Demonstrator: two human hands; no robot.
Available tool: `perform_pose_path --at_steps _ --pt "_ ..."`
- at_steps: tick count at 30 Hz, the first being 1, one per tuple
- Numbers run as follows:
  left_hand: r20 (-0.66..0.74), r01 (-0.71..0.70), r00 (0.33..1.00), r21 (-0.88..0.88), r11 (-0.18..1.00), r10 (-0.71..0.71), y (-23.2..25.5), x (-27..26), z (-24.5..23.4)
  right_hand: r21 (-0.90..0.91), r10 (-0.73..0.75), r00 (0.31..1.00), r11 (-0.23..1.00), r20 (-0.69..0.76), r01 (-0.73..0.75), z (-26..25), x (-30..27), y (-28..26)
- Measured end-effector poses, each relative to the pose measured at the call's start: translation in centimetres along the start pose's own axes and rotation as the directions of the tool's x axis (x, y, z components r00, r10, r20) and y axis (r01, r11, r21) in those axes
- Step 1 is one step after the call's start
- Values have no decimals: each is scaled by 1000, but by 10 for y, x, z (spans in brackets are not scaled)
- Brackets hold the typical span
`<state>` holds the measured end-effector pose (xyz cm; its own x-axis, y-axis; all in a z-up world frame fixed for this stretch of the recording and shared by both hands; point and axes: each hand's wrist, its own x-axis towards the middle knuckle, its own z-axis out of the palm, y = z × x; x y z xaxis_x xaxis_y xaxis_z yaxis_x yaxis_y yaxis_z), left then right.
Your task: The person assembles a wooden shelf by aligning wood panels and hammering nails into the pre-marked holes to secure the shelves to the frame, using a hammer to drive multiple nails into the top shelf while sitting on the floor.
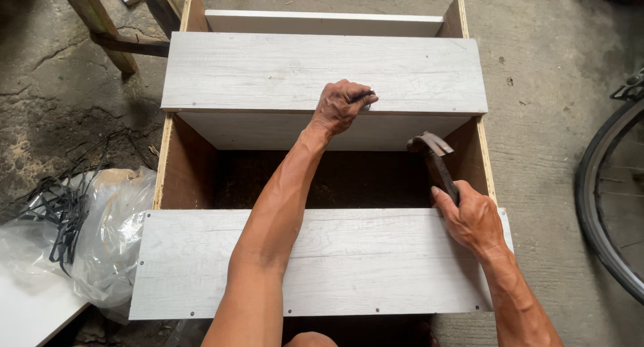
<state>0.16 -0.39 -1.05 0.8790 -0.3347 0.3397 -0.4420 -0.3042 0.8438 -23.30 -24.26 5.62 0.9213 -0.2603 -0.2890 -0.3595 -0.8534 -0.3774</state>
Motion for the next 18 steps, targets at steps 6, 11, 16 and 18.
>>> perform_pose_path --at_steps 6,11,16,18 --pt "-32 -129 991 104 986 133 -1 -4 1 322 -338 915 861 -219 395 -34 10 -35" --pt "-47 -182 981 95 979 187 -2 -7 0 458 -349 918 795 -188 397 -62 16 -85" --pt "21 -90 996 130 987 88 2 -3 -4 459 -282 945 826 -165 327 -68 16 -112" --pt "25 -90 996 126 988 88 1 -5 -4 452 -244 960 847 -141 281 -69 18 -116"
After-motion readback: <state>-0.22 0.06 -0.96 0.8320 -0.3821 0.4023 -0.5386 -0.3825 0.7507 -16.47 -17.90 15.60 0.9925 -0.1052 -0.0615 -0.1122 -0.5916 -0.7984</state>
